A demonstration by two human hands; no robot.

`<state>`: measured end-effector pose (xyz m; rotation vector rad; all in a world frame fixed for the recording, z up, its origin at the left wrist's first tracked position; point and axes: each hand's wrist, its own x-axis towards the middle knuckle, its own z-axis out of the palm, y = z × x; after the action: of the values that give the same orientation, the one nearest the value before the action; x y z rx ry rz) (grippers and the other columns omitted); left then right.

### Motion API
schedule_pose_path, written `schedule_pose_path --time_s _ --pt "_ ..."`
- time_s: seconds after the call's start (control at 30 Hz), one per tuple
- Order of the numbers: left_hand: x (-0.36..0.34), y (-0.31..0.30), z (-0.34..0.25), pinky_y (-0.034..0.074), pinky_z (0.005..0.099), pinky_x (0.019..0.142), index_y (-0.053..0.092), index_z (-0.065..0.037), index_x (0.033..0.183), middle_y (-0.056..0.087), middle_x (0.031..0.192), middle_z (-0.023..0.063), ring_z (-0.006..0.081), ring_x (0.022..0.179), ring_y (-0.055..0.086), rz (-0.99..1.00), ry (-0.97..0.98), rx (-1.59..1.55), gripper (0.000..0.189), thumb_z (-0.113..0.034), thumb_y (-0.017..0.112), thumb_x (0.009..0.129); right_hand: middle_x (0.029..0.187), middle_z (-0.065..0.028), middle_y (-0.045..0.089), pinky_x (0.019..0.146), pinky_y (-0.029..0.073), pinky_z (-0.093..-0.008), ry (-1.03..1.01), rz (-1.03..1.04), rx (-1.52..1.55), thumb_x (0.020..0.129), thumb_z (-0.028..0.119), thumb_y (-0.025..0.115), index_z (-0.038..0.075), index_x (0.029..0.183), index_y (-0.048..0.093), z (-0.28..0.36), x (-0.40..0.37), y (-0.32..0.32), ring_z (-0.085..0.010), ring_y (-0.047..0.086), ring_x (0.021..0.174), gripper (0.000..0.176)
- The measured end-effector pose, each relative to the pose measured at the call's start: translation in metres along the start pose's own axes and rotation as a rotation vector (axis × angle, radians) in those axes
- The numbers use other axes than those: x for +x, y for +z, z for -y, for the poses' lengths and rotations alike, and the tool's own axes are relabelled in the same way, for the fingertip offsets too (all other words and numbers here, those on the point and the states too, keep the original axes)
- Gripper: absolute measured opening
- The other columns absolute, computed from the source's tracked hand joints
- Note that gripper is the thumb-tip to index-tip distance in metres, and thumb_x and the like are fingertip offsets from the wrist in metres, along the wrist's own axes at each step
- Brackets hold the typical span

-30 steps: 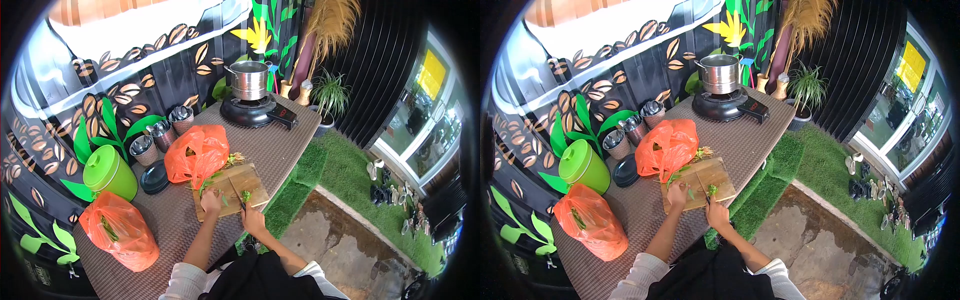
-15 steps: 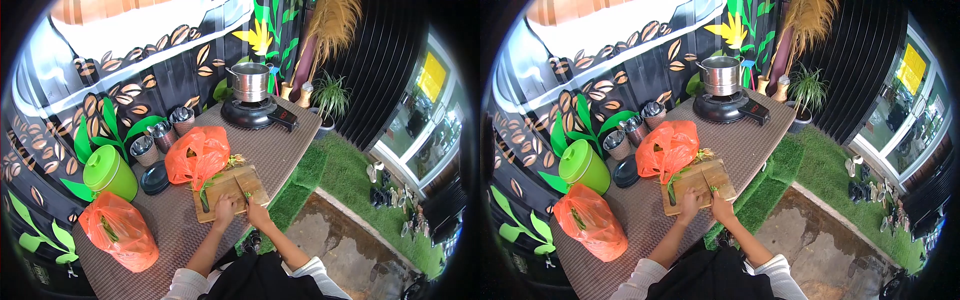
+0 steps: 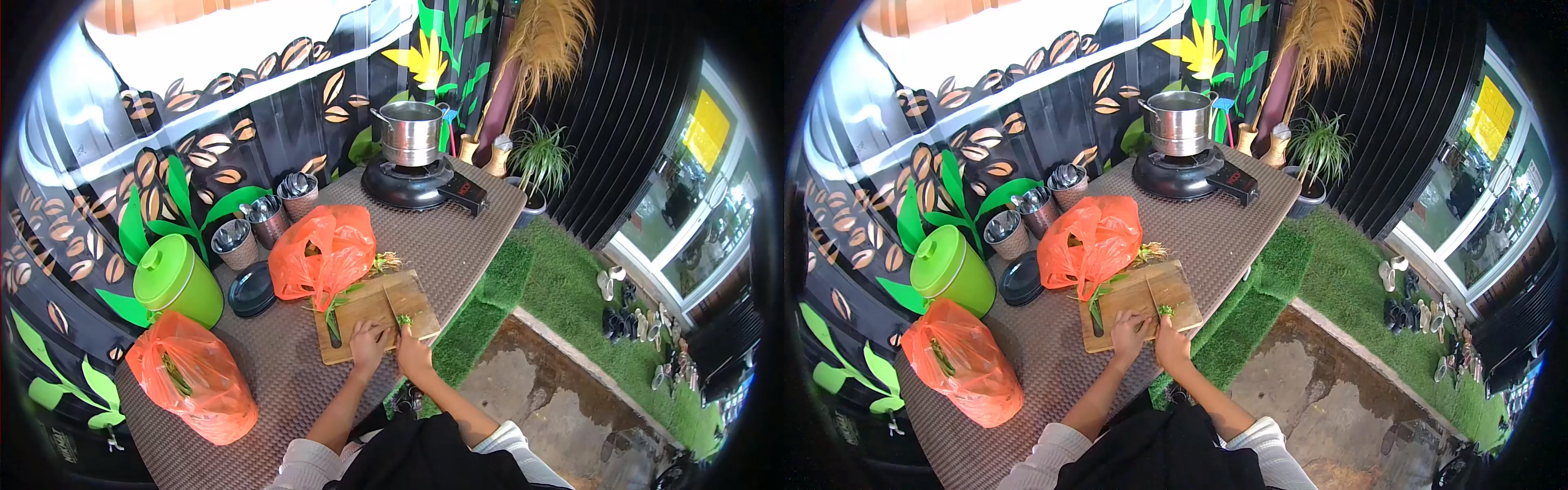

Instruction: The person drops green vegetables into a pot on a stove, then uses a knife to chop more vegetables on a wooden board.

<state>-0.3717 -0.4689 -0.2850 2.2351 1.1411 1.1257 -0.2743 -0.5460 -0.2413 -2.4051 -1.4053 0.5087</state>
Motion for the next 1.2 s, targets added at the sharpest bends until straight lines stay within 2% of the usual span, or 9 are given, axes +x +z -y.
schedule_pose_path --time_s 0.2,0.37,0.43,0.5,0.63,0.8,0.9,1.0,1.2 --pt "-0.001 0.003 0.003 0.047 0.0346 0.075 0.075 -0.012 0.087 0.063 0.084 0.0037 0.0235 0.086 0.056 -0.004 -0.011 -0.054 0.011 -0.017 0.071 0.079 0.075 -0.0261 0.064 0.063 0.053 -0.0518 -0.073 -0.045 0.006 0.096 0.027 0.044 0.005 0.109 0.04 -0.006 0.015 -0.004 -0.043 0.066 0.075 0.026" --pt "-0.001 0.002 0.006 0.047 0.0353 0.076 0.075 -0.01 0.087 0.063 0.086 0.0041 0.0239 0.087 0.057 0.024 -0.024 -0.05 0.012 -0.017 0.071 0.079 0.079 -0.0272 0.064 0.067 0.051 -0.0549 0.003 -0.053 0.034 0.097 0.027 0.041 0.004 0.108 0.041 0.002 -0.01 0.004 -0.0454 0.065 0.076 0.025" --pt "0.0 0.002 0.004 0.047 0.0359 0.077 0.074 -0.009 0.086 0.064 0.087 0.0046 0.0245 0.087 0.057 0.035 -0.032 -0.043 0.012 -0.017 0.071 0.078 0.083 -0.0288 0.064 0.069 0.051 -0.0563 0.032 0.003 0.067 0.097 0.027 0.041 0.004 0.108 0.04 0.002 0.003 0.003 -0.0465 0.064 0.076 0.025" --pt "-0.001 0.0 0.001 0.047 0.0356 0.078 0.074 -0.008 0.085 0.064 0.088 0.0047 0.0248 0.087 0.057 0.025 -0.032 -0.041 0.01 -0.015 0.069 0.079 0.083 -0.0292 0.064 0.069 0.051 -0.0562 -0.059 -0.063 0.066 0.097 0.026 0.042 0.004 0.108 0.04 -0.003 0.019 0.009 -0.0465 0.064 0.076 0.025" --pt "0.0 -0.003 -0.003 0.047 0.0354 0.078 0.073 -0.007 0.086 0.063 0.088 0.0052 0.0258 0.087 0.057 0.018 0.01 0.014 0.01 -0.013 0.067 0.08 0.082 -0.0284 0.064 0.068 0.051 -0.0564 -0.086 -0.028 0.097 0.096 0.025 0.042 0.003 0.108 0.04 -0.005 0.019 0.001 -0.0466 0.064 0.077 0.025" --pt "0.002 -0.003 0.0 0.047 0.0365 0.08 0.072 -0.009 0.092 0.066 0.09 0.0049 0.0267 0.088 0.056 0.029 0.0 -0.092 0.014 -0.009 0.066 0.08 0.084 -0.0297 0.063 0.071 0.05 -0.0566 0.01 0.023 0.052 0.096 0.027 0.042 0.003 0.111 0.039 -0.001 -0.009 0.008 -0.0474 0.064 0.081 0.028" --pt "0.003 -0.003 0.0 0.046 0.0368 0.081 0.071 -0.011 0.098 0.067 0.09 0.0044 0.0268 0.088 0.056 0.053 -0.073 -0.155 0.02 -0.008 0.066 0.079 0.083 -0.0297 0.063 0.071 0.05 -0.0564 -0.022 0.032 0.092 0.096 0.027 0.043 0.002 0.112 0.039 -0.004 0.004 0.003 -0.0477 0.064 0.081 0.029" --pt "0.003 -0.001 0.002 0.046 0.0372 0.081 0.067 -0.011 0.104 0.067 0.09 0.0043 0.0275 0.088 0.056 0.08 -0.061 -0.138 0.025 -0.007 0.066 0.079 0.083 -0.029 0.064 0.07 0.051 -0.0561 -0.04 0.061 0.043 0.096 0.027 0.043 0.002 0.111 0.039 -0.006 0.013 -0.006 -0.0478 0.064 0.079 0.029" --pt "0.003 -0.003 0.001 0.045 0.0378 0.082 0.059 -0.011 0.108 0.068 0.091 0.0037 0.0278 0.089 0.057 0.079 -0.09 -0.187 0.031 -0.005 0.066 0.079 0.081 -0.0278 0.064 0.068 0.051 -0.0559 -0.024 -0.001 0.049 0.096 0.027 0.042 0.003 0.109 0.04 0.002 -0.014 0.005 -0.048 0.064 0.077 0.028"
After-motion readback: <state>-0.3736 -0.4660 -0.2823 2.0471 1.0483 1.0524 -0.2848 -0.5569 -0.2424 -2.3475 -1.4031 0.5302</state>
